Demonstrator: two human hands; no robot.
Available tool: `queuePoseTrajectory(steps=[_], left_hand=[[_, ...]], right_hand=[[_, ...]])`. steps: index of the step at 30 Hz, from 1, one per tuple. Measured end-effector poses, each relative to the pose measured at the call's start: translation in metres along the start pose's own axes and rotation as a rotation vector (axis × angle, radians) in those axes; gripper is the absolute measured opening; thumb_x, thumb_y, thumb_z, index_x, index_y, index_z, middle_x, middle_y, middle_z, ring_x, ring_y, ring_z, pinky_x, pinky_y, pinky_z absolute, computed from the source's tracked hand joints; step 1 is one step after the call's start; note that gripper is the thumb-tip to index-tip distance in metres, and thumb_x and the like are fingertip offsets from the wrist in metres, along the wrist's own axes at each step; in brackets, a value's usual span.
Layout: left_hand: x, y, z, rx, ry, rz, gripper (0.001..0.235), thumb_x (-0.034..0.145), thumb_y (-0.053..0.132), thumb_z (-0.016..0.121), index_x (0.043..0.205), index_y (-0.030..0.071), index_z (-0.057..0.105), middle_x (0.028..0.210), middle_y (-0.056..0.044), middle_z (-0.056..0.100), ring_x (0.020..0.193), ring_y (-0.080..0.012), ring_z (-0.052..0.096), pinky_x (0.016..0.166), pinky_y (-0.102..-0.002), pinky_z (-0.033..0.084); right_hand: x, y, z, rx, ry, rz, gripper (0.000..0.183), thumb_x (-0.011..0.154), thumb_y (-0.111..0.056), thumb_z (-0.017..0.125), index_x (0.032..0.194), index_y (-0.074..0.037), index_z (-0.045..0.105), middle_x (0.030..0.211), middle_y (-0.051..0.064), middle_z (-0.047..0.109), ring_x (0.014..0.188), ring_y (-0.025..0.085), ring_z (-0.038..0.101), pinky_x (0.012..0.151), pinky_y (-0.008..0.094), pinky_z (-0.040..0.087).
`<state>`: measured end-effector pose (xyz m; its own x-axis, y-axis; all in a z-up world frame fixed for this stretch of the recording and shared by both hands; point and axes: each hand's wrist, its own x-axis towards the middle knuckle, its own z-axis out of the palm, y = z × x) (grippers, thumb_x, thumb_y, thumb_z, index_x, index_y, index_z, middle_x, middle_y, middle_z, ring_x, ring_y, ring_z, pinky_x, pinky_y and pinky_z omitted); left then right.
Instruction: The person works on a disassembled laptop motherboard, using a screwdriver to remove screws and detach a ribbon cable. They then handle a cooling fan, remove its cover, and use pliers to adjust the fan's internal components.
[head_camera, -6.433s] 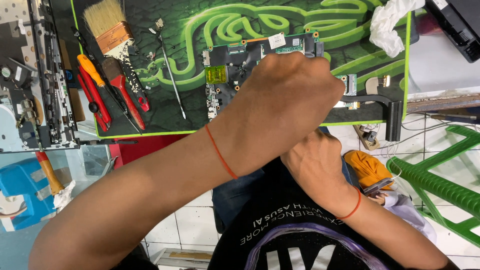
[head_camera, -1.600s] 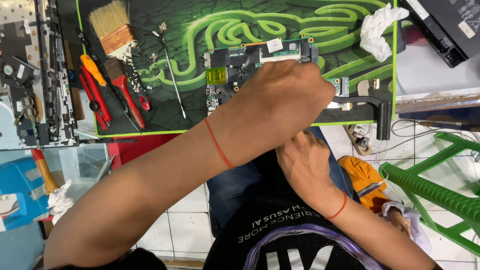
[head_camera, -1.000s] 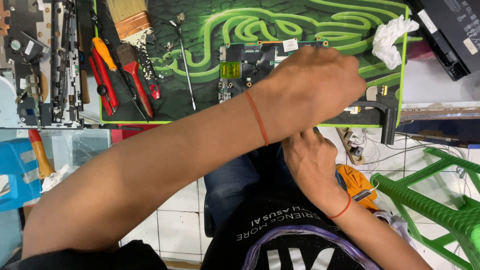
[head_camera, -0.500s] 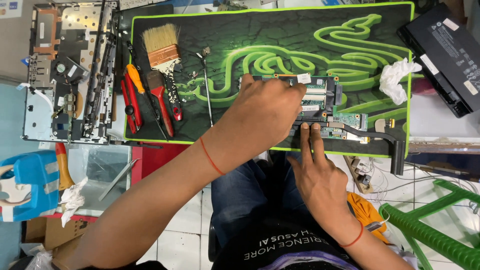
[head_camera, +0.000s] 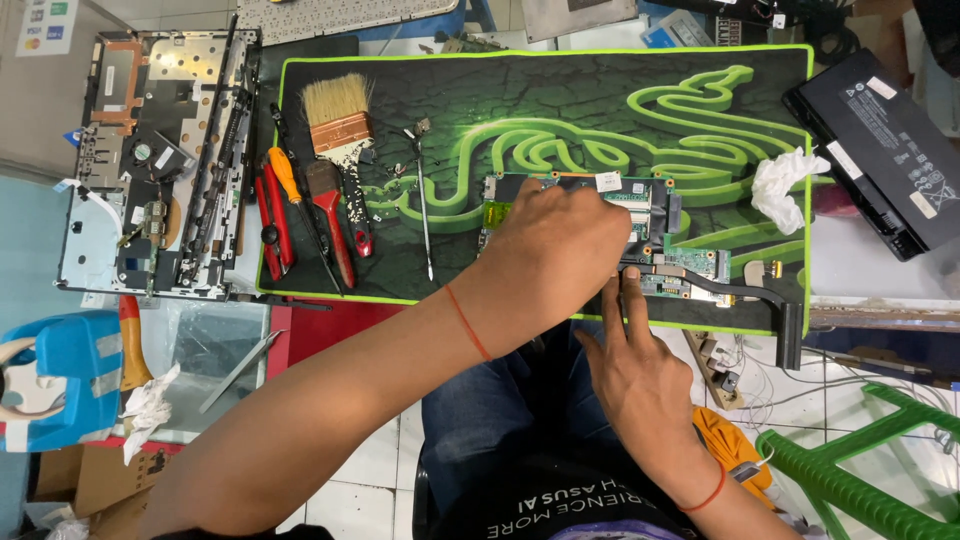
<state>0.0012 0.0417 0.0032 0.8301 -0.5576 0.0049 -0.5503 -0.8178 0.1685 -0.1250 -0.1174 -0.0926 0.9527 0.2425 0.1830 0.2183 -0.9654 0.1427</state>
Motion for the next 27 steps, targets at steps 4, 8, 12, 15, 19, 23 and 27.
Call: queuePoseTrajectory(steps=[4, 8, 12, 15, 19, 23, 27], left_hand=[[0.007, 0.006, -0.008, -0.138, -0.071, 0.086, 0.03, 0.093, 0.01, 0.08, 0.07, 0.016, 0.062, 0.065, -0.008, 0.066, 0.059, -0.0431, 0.064, 0.107, -0.068, 0.043], [0.01, 0.003, -0.004, -0.107, -0.126, -0.026, 0.011, 0.097, 0.014, 0.073, 0.106, 0.009, 0.074, 0.09, -0.013, 0.074, 0.089, -0.047, 0.074, 0.087, -0.083, 0.04], [0.007, -0.012, -0.002, -0.096, -0.111, 0.063, 0.005, 0.088, 0.016, 0.077, 0.086, 0.013, 0.074, 0.088, -0.016, 0.072, 0.079, -0.0484, 0.071, 0.061, -0.064, 0.056], [0.005, -0.008, -0.004, -0.228, 0.007, 0.235, 0.025, 0.095, 0.013, 0.073, 0.073, 0.011, 0.063, 0.078, -0.013, 0.063, 0.072, -0.0392, 0.064, 0.054, -0.057, 0.049], [0.024, 0.008, -0.025, -0.002, -0.278, 0.078, 0.033, 0.098, 0.0, 0.074, 0.13, 0.0, 0.064, 0.103, -0.021, 0.071, 0.097, -0.0461, 0.073, 0.063, -0.063, 0.065], [0.032, 0.002, -0.019, -0.041, -0.404, 0.144, 0.004, 0.095, 0.011, 0.079, 0.096, 0.015, 0.078, 0.103, -0.015, 0.073, 0.095, -0.0399, 0.073, 0.072, -0.055, 0.063], [0.034, -0.006, -0.004, -0.054, -0.301, 0.168, 0.018, 0.093, 0.011, 0.082, 0.109, 0.01, 0.072, 0.107, -0.016, 0.07, 0.101, -0.045, 0.075, 0.077, -0.059, 0.064]], right_hand=[[0.003, 0.0, -0.006, 0.008, 0.045, -0.006, 0.071, 0.106, -0.064, 0.069, 0.161, -0.02, 0.059, 0.166, 0.001, 0.065, 0.041, 0.016, 0.066, 0.033, 0.029, 0.044], [0.001, 0.001, -0.002, 0.018, 0.009, -0.005, 0.076, 0.105, -0.063, 0.068, 0.166, -0.02, 0.055, 0.171, 0.0, 0.058, 0.043, 0.016, 0.069, 0.033, 0.03, 0.047], [0.001, -0.001, 0.002, 0.002, 0.009, -0.003, 0.08, 0.104, -0.065, 0.068, 0.168, -0.019, 0.054, 0.169, 0.001, 0.061, 0.042, 0.015, 0.068, 0.033, 0.029, 0.048], [-0.001, -0.001, 0.004, 0.021, 0.019, 0.008, 0.08, 0.106, -0.065, 0.067, 0.17, -0.02, 0.053, 0.171, 0.0, 0.06, 0.045, 0.016, 0.069, 0.034, 0.029, 0.046], [0.001, 0.0, 0.0, 0.008, 0.009, 0.004, 0.083, 0.105, -0.066, 0.068, 0.171, -0.02, 0.052, 0.17, 0.0, 0.06, 0.045, 0.014, 0.069, 0.034, 0.028, 0.047], [0.002, 0.001, -0.005, 0.098, -0.023, 0.003, 0.071, 0.104, -0.058, 0.072, 0.161, -0.019, 0.055, 0.167, 0.001, 0.059, 0.041, 0.02, 0.066, 0.032, 0.035, 0.051], [0.002, 0.001, -0.004, 0.032, 0.007, -0.002, 0.081, 0.105, -0.064, 0.068, 0.171, -0.02, 0.052, 0.172, 0.0, 0.058, 0.047, 0.015, 0.071, 0.035, 0.029, 0.05]])
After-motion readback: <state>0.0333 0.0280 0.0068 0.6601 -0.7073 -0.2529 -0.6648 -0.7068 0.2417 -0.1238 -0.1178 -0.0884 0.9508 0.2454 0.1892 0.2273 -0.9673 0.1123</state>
